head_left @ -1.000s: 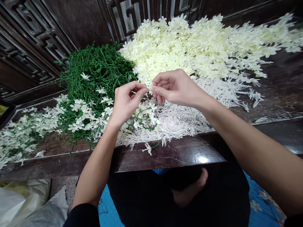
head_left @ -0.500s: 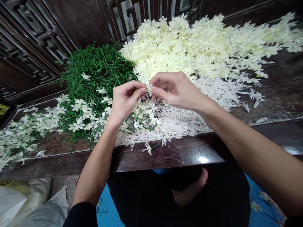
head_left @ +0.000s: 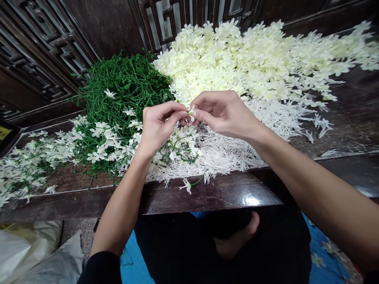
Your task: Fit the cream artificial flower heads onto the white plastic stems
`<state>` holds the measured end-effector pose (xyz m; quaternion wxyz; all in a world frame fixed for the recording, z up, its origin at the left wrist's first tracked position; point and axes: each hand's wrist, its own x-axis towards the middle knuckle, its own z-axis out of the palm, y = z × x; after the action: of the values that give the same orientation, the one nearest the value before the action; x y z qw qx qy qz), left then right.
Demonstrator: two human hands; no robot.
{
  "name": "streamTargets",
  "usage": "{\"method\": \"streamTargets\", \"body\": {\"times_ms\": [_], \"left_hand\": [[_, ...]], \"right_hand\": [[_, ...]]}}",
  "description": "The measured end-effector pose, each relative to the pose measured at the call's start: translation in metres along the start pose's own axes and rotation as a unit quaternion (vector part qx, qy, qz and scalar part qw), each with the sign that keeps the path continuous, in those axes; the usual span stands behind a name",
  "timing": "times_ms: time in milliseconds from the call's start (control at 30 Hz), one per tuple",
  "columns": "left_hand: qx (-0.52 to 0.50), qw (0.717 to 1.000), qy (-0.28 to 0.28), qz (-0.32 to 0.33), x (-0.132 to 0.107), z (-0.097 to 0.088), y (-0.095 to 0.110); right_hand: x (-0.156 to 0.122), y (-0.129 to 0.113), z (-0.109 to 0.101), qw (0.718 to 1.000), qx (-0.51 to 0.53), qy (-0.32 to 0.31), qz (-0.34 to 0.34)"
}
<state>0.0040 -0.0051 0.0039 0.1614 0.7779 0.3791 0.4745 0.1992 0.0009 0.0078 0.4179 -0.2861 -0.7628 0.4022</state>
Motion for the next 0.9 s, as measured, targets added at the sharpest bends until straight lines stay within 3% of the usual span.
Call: {"method": "streamTargets", "body": {"times_ms": [500, 700, 900], "left_hand": [[0.074, 0.995, 0.024, 0.069, 0.001, 0.001, 0.004], [0.132, 0.987, 0.000, 0.094, -0.001, 0.001, 0.001], [0.147, 0.986, 0.015, 0.080, 0.003, -0.001, -0.001]], "right_hand": [[-0.001, -0.004, 0.004, 0.999, -0.018, 0.028, 0.028], [-0.002, -0.004, 0.005, 0.998, -0.051, 0.032, 0.012], [0.003, 0.006, 0.006, 0.998, 0.033, 0.049, 0.038]]}}
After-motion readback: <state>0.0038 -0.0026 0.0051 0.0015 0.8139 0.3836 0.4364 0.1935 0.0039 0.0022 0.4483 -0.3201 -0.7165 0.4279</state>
